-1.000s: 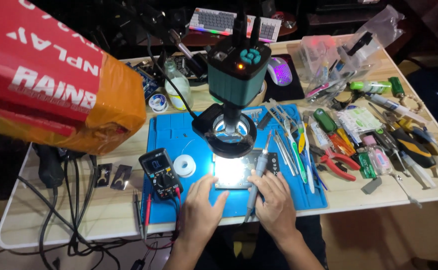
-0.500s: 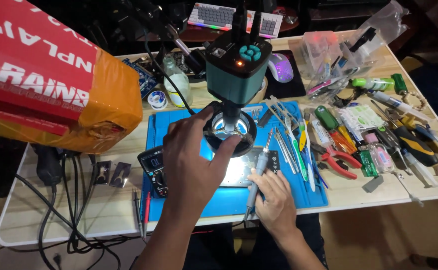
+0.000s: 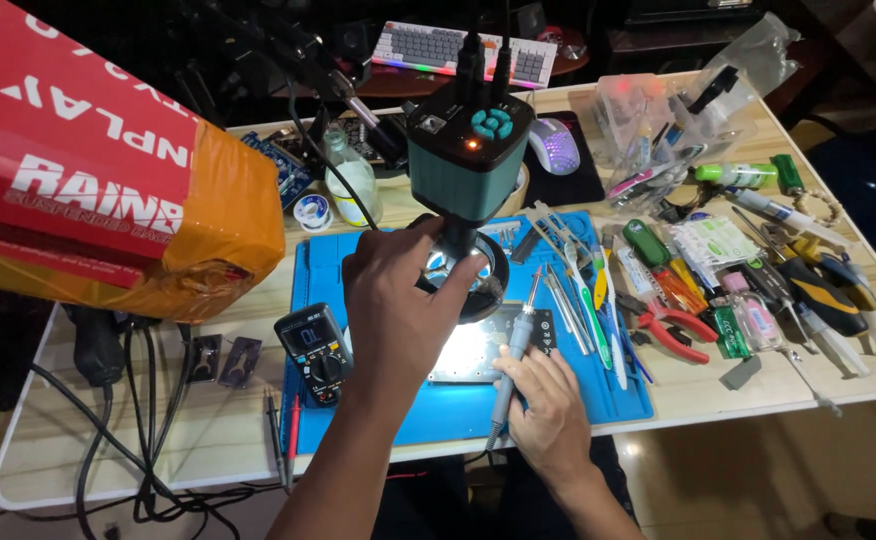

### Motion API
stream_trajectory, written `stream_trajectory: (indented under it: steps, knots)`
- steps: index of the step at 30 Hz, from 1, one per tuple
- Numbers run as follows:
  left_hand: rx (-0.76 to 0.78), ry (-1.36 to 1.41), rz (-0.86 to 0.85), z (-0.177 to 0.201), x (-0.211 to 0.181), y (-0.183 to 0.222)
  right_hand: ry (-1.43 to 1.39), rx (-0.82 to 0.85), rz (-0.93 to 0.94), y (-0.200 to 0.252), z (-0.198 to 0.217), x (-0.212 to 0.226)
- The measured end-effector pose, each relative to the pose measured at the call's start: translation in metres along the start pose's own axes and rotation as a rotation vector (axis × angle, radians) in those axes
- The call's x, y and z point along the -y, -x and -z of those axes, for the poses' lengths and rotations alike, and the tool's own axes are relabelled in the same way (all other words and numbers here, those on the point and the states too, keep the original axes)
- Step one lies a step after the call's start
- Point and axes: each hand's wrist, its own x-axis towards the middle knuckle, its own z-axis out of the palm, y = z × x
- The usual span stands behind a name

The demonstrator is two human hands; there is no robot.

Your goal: Soldering electronic components onto a printed circuit board using a soldering iron and flux syringe.

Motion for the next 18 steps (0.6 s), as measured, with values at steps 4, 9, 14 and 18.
stream_trajectory:
  steps: [4, 9, 14, 18]
  knots:
    - [0.002, 0.018, 0.036, -0.0004, -0.0002, 0.0009, 0.007, -0.006, 0.002, 0.0003, -0.0007, 0.0002]
    - [-0.009, 0.019, 0.062, -0.0041, 0.0041, 0.0031, 0.010, -0.010, -0.005, 0.0012, -0.0018, 0.0002]
    - [-0.022, 0.030, 0.055, -0.0050, 0.0026, 0.0015, 0.006, -0.006, -0.004, 0.0005, -0.0012, -0.0001]
    - [-0.011, 0.037, 0.077, -0.0054, 0.0021, 0.0010, 0.013, -0.009, 0.000, 0.0001, -0.0009, 0.0005]
